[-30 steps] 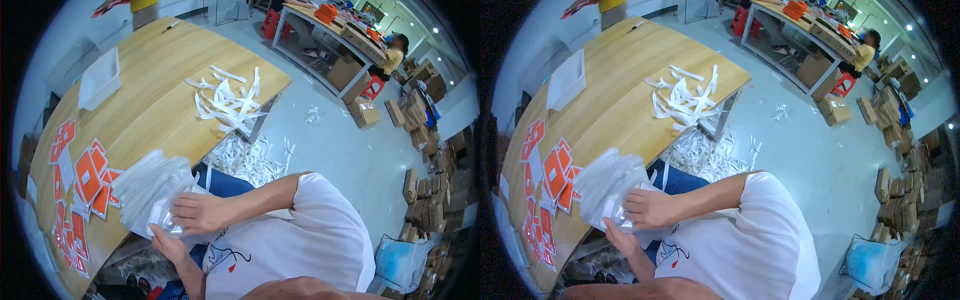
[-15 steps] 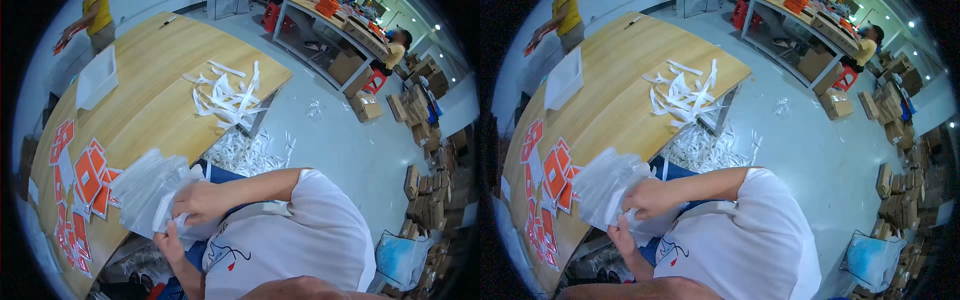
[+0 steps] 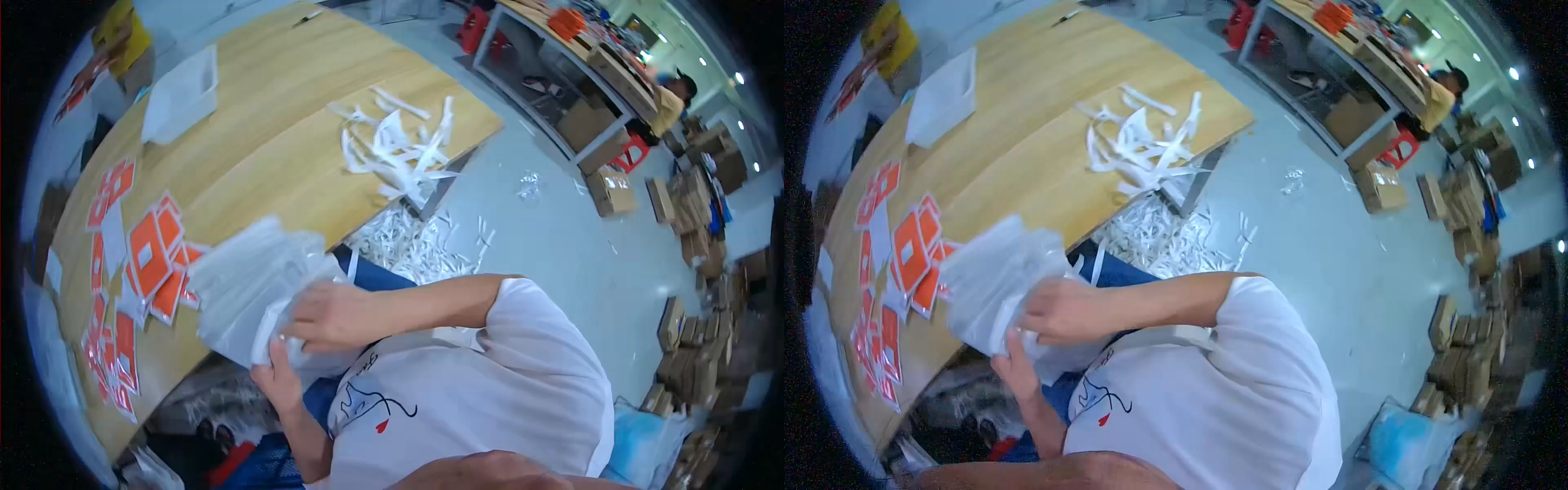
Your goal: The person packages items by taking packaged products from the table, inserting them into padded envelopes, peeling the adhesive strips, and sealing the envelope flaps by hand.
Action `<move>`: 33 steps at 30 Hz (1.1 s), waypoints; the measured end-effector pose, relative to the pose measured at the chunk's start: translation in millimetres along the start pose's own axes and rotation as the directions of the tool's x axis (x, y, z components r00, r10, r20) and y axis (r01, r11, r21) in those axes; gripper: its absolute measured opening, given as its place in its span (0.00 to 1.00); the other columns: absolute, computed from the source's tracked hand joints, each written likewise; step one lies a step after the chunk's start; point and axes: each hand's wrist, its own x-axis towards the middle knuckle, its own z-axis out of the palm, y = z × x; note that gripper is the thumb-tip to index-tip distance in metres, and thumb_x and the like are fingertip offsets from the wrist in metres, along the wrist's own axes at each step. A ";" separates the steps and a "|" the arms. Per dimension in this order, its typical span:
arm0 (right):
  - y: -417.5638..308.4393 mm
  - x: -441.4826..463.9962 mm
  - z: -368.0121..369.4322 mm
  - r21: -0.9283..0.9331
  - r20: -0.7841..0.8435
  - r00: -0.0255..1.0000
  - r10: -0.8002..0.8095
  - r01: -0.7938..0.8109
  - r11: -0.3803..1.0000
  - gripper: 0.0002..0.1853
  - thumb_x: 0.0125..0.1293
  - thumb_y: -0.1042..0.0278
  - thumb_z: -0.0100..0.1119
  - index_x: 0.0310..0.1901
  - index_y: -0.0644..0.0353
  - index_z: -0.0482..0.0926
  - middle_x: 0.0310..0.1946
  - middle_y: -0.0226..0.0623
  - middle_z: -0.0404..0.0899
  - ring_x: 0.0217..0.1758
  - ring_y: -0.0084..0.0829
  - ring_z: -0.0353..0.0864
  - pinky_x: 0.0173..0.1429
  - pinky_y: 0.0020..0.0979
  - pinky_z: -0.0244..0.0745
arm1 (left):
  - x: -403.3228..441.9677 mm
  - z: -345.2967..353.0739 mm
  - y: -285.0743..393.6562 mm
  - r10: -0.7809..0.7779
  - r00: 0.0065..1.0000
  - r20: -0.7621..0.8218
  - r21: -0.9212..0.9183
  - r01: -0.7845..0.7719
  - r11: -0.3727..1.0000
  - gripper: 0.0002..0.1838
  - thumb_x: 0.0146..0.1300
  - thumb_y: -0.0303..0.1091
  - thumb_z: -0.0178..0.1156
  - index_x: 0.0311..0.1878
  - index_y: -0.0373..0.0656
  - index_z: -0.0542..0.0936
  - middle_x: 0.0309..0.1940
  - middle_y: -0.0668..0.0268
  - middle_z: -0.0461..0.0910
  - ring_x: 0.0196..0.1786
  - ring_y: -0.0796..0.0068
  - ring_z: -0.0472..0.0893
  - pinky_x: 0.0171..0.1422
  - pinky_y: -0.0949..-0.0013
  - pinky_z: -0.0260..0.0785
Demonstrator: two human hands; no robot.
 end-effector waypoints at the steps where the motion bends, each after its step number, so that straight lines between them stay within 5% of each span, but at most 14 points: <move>1: 1.7 -3.7 1.2 0.036 0.019 1.000 -0.017 0.016 0.999 0.16 0.52 0.58 0.62 0.39 0.59 0.76 0.32 0.37 0.74 0.36 0.37 0.74 0.42 0.34 0.70 | -0.7 -0.1 -1.6 -0.031 0.999 -0.030 0.010 0.031 0.999 0.12 0.64 0.30 0.56 0.36 0.27 0.79 0.26 0.61 0.82 0.26 0.76 0.74 0.33 0.71 0.68; 4: 8.6 -8.1 4.2 -0.032 0.022 0.999 0.030 -0.029 0.999 0.17 0.53 0.61 0.62 0.43 0.58 0.77 0.36 0.36 0.75 0.39 0.35 0.74 0.46 0.34 0.69 | 1.4 4.9 -8.3 -0.080 0.994 -0.072 -0.206 0.063 0.977 0.10 0.62 0.28 0.57 0.40 0.30 0.80 0.29 0.64 0.82 0.29 0.78 0.75 0.35 0.75 0.69; 5: 10.5 -6.3 -5.1 -0.012 0.093 0.993 0.066 -0.066 0.998 0.18 0.52 0.63 0.63 0.45 0.58 0.78 0.37 0.35 0.75 0.40 0.35 0.74 0.46 0.34 0.69 | 2.9 -1.7 -8.4 -0.085 0.996 0.035 -0.041 0.086 0.995 0.09 0.61 0.27 0.59 0.41 0.30 0.80 0.28 0.65 0.81 0.28 0.80 0.72 0.33 0.76 0.68; 7: 12.8 -8.9 0.4 0.088 0.064 0.993 0.100 -0.106 0.990 0.17 0.50 0.66 0.64 0.43 0.58 0.79 0.38 0.35 0.75 0.40 0.35 0.74 0.45 0.34 0.69 | 3.8 4.5 -10.4 -0.029 0.998 0.059 -0.211 0.041 0.977 0.10 0.60 0.27 0.60 0.41 0.30 0.80 0.27 0.67 0.80 0.28 0.82 0.70 0.31 0.77 0.66; 8: 11.7 -3.1 -6.4 0.099 0.049 0.993 0.111 -0.115 0.988 0.15 0.50 0.67 0.63 0.42 0.59 0.79 0.36 0.36 0.75 0.37 0.35 0.74 0.44 0.35 0.68 | 3.6 1.0 -3.7 -0.112 0.985 0.134 -0.144 0.131 0.981 0.11 0.61 0.27 0.58 0.45 0.30 0.80 0.33 0.65 0.82 0.33 0.80 0.74 0.38 0.77 0.69; 10: 10.2 2.2 -9.4 0.139 -0.072 0.991 0.113 -0.103 0.985 0.16 0.51 0.69 0.66 0.44 0.59 0.79 0.40 0.35 0.77 0.42 0.37 0.75 0.47 0.34 0.69 | 5.8 3.3 -0.3 -0.027 0.997 0.072 -0.145 0.037 0.989 0.10 0.61 0.29 0.60 0.40 0.30 0.80 0.25 0.69 0.79 0.27 0.83 0.69 0.30 0.78 0.64; 13: 4.4 -0.1 -12.8 0.085 -0.235 0.970 0.055 -0.036 0.996 0.15 0.51 0.72 0.64 0.43 0.61 0.79 0.40 0.36 0.77 0.41 0.37 0.74 0.48 0.35 0.70 | 0.9 5.9 -7.7 -0.078 0.994 0.077 -0.268 0.096 0.959 0.09 0.62 0.29 0.59 0.40 0.31 0.80 0.24 0.70 0.78 0.27 0.83 0.69 0.29 0.79 0.64; 24: -4.4 -2.7 5.9 0.116 -0.118 0.993 0.025 -0.012 0.993 0.12 0.51 0.71 0.66 0.38 0.60 0.81 0.35 0.34 0.78 0.36 0.34 0.75 0.43 0.32 0.70 | -1.8 2.6 -0.6 -0.146 0.981 0.124 -0.331 0.180 0.926 0.08 0.61 0.28 0.59 0.41 0.33 0.79 0.22 0.70 0.75 0.25 0.79 0.69 0.30 0.77 0.64; 28: -14.7 16.0 2.0 0.221 -0.146 0.988 0.056 -0.022 0.975 0.12 0.51 0.76 0.63 0.40 0.63 0.80 0.36 0.37 0.78 0.37 0.34 0.75 0.45 0.32 0.70 | 3.1 2.5 4.9 0.059 0.989 0.136 -0.094 -0.046 0.995 0.09 0.59 0.26 0.59 0.42 0.34 0.80 0.28 0.64 0.79 0.28 0.75 0.73 0.32 0.75 0.66; 33: -11.6 31.0 9.3 0.371 -0.069 0.993 0.099 -0.067 0.926 0.10 0.52 0.77 0.62 0.38 0.62 0.80 0.35 0.37 0.78 0.35 0.33 0.74 0.42 0.29 0.70 | 4.0 1.8 5.1 0.137 0.971 0.198 0.155 -0.169 0.973 0.10 0.58 0.25 0.60 0.43 0.34 0.80 0.33 0.60 0.81 0.30 0.71 0.76 0.35 0.74 0.67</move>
